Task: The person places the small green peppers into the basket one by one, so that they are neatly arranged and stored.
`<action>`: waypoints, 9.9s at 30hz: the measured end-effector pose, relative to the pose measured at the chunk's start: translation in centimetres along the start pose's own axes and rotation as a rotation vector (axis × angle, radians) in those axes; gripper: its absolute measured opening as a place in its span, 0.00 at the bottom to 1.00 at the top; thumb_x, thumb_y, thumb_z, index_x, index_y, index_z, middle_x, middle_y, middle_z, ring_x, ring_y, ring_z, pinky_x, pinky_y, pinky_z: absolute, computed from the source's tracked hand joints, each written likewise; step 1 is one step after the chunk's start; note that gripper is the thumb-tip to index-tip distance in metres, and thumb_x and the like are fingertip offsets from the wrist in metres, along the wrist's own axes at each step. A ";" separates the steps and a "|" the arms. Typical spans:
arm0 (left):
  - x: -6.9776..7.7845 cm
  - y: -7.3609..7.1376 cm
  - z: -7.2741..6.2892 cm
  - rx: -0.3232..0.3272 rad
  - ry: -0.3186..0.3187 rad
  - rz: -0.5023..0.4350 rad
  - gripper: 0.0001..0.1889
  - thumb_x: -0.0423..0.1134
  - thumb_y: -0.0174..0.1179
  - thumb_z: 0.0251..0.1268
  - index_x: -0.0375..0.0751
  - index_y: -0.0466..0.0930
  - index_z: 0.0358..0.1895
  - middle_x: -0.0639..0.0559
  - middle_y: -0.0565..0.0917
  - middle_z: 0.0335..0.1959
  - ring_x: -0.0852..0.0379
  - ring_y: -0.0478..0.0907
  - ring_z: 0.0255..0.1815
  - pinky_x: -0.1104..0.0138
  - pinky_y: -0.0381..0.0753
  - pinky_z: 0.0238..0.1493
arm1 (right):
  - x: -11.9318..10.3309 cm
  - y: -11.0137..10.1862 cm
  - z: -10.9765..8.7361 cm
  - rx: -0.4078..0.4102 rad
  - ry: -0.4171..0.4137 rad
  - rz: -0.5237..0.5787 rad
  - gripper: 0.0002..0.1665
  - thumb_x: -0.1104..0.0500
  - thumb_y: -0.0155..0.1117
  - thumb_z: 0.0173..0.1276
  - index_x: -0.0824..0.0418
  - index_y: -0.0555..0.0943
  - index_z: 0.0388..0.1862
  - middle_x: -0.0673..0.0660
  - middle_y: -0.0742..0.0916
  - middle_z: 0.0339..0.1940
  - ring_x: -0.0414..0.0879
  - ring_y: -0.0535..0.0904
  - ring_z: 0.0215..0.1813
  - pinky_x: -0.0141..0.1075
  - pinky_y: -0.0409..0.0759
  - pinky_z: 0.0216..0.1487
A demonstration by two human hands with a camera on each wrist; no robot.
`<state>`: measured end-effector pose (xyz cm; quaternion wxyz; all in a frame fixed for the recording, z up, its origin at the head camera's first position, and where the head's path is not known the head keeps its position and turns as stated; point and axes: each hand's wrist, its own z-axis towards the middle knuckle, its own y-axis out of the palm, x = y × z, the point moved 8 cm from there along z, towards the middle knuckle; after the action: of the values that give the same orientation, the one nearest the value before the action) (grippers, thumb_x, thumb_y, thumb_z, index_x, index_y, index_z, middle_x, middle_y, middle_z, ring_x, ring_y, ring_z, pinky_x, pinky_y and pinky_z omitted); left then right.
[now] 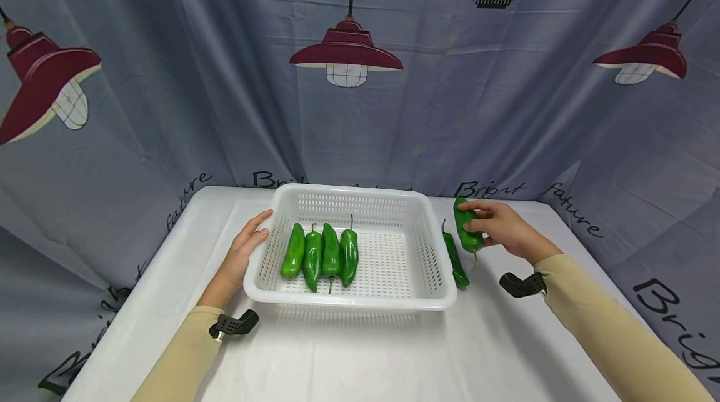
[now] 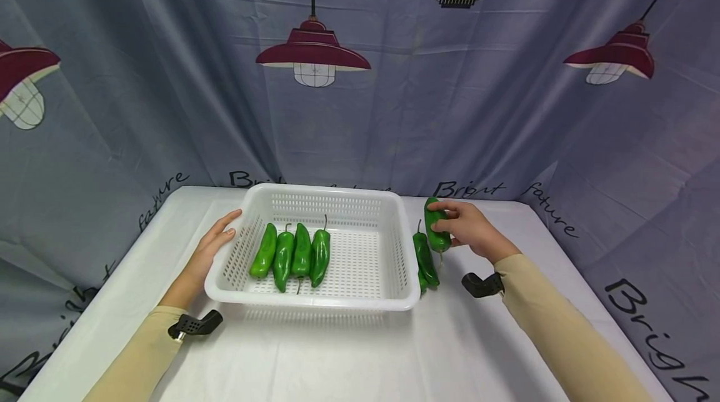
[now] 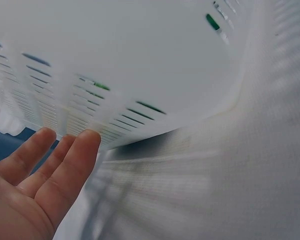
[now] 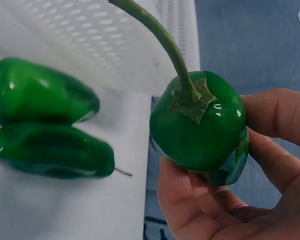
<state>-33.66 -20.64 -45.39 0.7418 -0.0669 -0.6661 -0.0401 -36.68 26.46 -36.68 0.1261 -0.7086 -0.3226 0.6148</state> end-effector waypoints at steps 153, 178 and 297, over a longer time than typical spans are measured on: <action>0.1 -0.4 -0.4 0.023 0.003 0.022 0.28 0.44 0.39 0.85 0.45 0.51 0.82 0.42 0.54 0.83 0.80 0.69 0.62 0.83 0.74 0.59 | -0.6 -1.2 1.4 0.013 0.105 -0.019 0.37 0.52 0.56 0.79 0.64 0.59 0.80 0.72 0.69 0.75 0.39 0.84 0.41 0.46 0.89 0.50; -0.1 0.1 -0.2 -0.003 0.019 -0.031 0.29 0.46 0.40 0.85 0.45 0.50 0.82 0.39 0.53 0.83 0.77 0.71 0.62 0.79 0.77 0.60 | 6.8 0.7 1.3 0.014 0.132 0.062 0.36 0.58 0.57 0.78 0.65 0.59 0.80 0.74 0.71 0.72 0.57 0.80 0.57 0.49 0.87 0.54; -0.4 0.0 0.0 0.003 0.010 -0.053 0.29 0.43 0.40 0.84 0.42 0.49 0.81 0.40 0.54 0.82 0.78 0.73 0.61 0.80 0.76 0.59 | 8.0 4.3 3.5 -0.011 0.036 0.081 0.37 0.69 0.63 0.65 0.64 0.69 0.74 0.77 0.71 0.70 0.48 0.81 0.44 0.41 0.84 0.36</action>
<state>-33.65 -20.62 -45.78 0.7439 -0.0482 -0.6640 -0.0590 -38.42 27.36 -46.19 0.1029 -0.7328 -0.2946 0.6046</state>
